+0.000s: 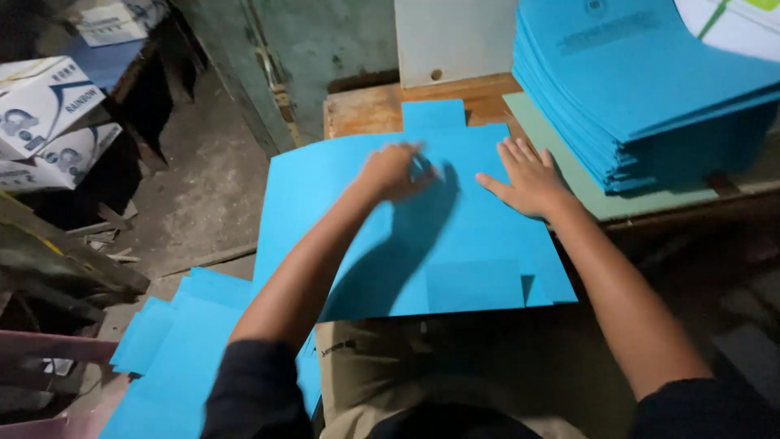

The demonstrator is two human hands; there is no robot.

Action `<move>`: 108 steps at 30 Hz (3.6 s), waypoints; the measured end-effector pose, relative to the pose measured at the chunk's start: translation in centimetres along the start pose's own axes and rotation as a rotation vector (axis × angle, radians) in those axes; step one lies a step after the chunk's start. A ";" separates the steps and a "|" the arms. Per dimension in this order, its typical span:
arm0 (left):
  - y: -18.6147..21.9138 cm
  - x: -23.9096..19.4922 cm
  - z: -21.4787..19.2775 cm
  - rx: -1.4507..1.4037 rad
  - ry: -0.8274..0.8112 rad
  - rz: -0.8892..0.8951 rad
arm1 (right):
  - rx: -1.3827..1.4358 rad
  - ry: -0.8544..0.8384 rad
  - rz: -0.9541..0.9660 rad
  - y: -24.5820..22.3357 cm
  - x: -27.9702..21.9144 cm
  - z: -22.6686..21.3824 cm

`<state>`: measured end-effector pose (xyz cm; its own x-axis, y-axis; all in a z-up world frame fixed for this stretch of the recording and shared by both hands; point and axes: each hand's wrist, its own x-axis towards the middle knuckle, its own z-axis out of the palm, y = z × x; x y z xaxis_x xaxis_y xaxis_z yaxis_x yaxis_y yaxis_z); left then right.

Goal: Folding pre-cut blue paper sheets into folders and stacking them on a wooden table.

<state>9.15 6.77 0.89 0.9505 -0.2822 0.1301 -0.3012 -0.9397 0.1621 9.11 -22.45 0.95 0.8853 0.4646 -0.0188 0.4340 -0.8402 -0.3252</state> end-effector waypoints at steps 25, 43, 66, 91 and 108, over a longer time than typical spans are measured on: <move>0.2 3.6 3.9 0.046 0.110 -0.068 | -0.161 0.169 -0.086 1.3 14.9 3.6; 3.5 0.6 1.7 0.117 0.043 -0.362 | -0.193 0.210 0.078 -3.4 10.7 4.8; 4.1 -7.5 3.9 0.046 0.143 -0.027 | -0.034 -0.003 0.022 -1.8 3.9 -0.4; 12.4 -28.0 4.4 -0.416 0.725 -0.434 | 0.090 0.007 -0.032 -1.2 4.0 -0.1; 15.3 -28.3 -0.4 -0.115 0.682 -0.115 | 0.087 0.022 -0.021 -1.5 3.8 -0.1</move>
<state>-22.34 0.47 0.03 0.7278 0.0378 0.6847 -0.2435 -0.9191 0.3096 11.83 -19.46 1.50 0.8801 0.4747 0.0092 0.4371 -0.8025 -0.4062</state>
